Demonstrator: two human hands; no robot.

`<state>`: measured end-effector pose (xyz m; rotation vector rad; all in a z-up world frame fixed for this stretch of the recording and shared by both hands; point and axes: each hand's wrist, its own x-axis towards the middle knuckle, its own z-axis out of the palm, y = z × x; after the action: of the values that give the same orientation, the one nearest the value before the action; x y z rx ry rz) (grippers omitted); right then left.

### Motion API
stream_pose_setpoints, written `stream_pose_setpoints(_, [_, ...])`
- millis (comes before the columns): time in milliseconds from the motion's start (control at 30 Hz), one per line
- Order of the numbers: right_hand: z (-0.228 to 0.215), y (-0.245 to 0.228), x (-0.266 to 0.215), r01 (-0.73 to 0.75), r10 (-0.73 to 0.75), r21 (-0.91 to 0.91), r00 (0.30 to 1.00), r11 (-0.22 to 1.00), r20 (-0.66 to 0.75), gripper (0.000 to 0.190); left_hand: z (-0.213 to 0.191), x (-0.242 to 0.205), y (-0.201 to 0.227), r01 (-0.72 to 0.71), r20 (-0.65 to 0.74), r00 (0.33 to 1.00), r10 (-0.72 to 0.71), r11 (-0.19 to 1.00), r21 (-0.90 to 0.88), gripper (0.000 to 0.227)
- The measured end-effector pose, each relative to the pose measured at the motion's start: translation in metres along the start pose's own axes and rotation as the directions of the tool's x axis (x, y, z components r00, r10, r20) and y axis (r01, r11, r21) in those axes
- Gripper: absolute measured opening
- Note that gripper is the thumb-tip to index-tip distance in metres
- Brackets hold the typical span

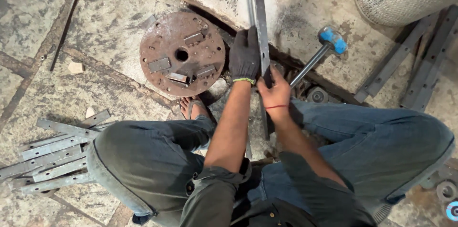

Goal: Hammering metal strips into a circular jig to shape them.

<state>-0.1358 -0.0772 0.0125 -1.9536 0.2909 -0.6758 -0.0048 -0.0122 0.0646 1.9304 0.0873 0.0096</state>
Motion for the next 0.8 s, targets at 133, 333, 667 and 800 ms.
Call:
stream_pose_setpoints(133, [0.009, 0.008, -0.003, -0.121, 0.087, -0.308, 0.989, 0.944, -0.121, 0.057, 0.01, -0.015, -0.063, 0.122, 0.044, 0.991, -0.128, 0.986, 0.116, 0.046])
stream_pose_setpoints(333, [0.021, 0.052, 0.015, -0.39, 0.357, -0.386, 0.921, 0.836, -0.158, 0.057, 0.034, -0.066, -0.187, 0.115, 0.038, 0.99, -0.133, 0.945, 0.307, 0.047])
stream_pose_setpoints(667, [0.058, 0.167, 0.068, -0.34, 0.308, -0.523, 0.939, 0.782, -0.15, 0.061, 0.058, -0.068, -0.218, 0.156, 0.233, 0.953, -0.194, 0.972, 0.174, 0.052])
stream_pose_setpoints(800, [0.034, 0.145, 0.099, -0.13, 0.117, -0.701, 0.991, 0.701, -0.066, 0.062, 0.077, -0.049, -0.188, 0.57, 0.71, 0.597, -0.373, 0.82, -0.048, 0.062])
